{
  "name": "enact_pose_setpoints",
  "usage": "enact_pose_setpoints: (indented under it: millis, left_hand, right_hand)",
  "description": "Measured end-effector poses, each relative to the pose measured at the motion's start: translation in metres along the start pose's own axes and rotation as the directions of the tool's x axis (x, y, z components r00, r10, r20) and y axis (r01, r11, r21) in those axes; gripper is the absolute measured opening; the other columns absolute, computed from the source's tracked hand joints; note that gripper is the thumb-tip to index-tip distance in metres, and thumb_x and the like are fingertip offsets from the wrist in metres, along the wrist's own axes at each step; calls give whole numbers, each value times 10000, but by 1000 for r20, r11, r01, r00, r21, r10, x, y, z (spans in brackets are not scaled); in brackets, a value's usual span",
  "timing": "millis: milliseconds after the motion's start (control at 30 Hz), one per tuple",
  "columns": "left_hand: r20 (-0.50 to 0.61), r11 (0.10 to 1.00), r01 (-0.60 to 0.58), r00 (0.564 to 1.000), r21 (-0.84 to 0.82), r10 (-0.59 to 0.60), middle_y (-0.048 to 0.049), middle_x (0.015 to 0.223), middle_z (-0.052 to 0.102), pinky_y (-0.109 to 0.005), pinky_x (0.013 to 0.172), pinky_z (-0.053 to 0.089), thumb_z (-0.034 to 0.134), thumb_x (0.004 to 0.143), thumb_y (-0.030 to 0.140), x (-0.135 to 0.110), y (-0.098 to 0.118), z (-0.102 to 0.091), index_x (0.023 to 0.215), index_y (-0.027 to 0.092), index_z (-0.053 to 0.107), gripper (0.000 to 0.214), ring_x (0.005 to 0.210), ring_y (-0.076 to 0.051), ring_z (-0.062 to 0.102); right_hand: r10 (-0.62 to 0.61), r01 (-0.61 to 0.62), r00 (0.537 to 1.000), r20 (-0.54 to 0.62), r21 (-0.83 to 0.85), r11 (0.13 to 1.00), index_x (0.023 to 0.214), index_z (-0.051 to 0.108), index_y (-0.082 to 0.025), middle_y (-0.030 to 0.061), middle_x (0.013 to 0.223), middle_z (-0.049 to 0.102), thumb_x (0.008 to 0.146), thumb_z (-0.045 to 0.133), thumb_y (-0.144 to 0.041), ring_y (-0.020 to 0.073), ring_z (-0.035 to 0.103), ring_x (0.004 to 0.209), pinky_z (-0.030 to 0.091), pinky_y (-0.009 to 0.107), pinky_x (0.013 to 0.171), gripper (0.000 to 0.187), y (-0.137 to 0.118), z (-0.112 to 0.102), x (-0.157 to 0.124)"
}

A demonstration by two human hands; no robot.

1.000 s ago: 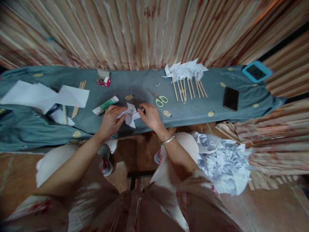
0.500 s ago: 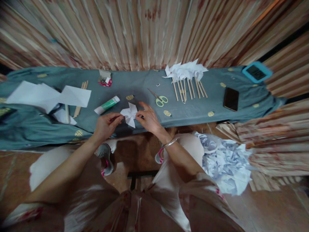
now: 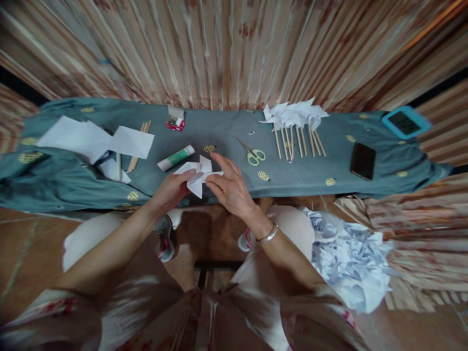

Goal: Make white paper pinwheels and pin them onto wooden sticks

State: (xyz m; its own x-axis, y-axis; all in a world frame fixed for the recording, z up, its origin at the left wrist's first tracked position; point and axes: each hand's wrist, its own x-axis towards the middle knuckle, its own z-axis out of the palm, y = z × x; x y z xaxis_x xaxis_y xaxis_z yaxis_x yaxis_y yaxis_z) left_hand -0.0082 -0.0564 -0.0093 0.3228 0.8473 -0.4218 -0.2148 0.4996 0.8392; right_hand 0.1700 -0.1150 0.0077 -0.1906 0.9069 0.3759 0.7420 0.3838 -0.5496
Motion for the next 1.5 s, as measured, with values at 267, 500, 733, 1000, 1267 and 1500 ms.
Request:
enact_pose_setpoints:
  millis: [267,500,733,1000,1267,1500]
  left_hand:
    - [-121,992,-103,988,-70,94,-20,761,741,-274,626,517,889,494,288,2,-8,9,817,142,749,381,656,-161,641]
    - [-136,984,-173,977,-47,166,-33,779,748,-272,653,521,907,486,332,5,-15,10,799,138,751,399,673,-162,650]
    - [-113,983,-168,981,-74,159,-14,678,703,-265,607,500,854,505,310,4,-13,12,740,135,730,318,617,-154,611]
    - [-146,982,-169,977,-80,157,-16,703,713,-250,596,494,886,478,332,4,-11,13,770,125,733,389,611,-134,603]
    - [-128,973,-226,967,-52,218,-17,690,718,-254,629,497,902,488,333,5,-13,12,733,127,735,361,609,-130,611]
    - [-135,961,-272,952,45,276,-26,717,731,-268,659,514,882,533,341,6,-15,11,733,130,748,320,650,-147,631]
  right_hand:
    - [71,-71,997,12,-3,997,920,723,-252,50,1539,432,926,588,-294,272,438,1393,431,513,1090,142,-3,1,0]
    - [108,-103,992,-67,77,992,876,705,-221,72,1541,426,912,608,-334,286,430,1409,431,512,1093,153,13,13,0]
    - [116,-112,991,-68,67,991,872,683,-226,53,1562,400,927,581,-372,298,407,1423,358,539,1149,187,17,16,4]
    - [124,-123,989,-76,23,992,878,675,-220,54,1564,397,936,566,-390,296,421,1403,360,539,1141,210,16,22,6]
    - [152,-146,979,-133,51,988,822,690,-225,31,1536,435,923,593,-400,292,452,1374,375,543,1131,224,19,29,8]
    - [171,-165,976,-137,57,985,802,690,-225,28,1536,435,925,587,-415,295,438,1390,350,565,1147,249,19,33,8]
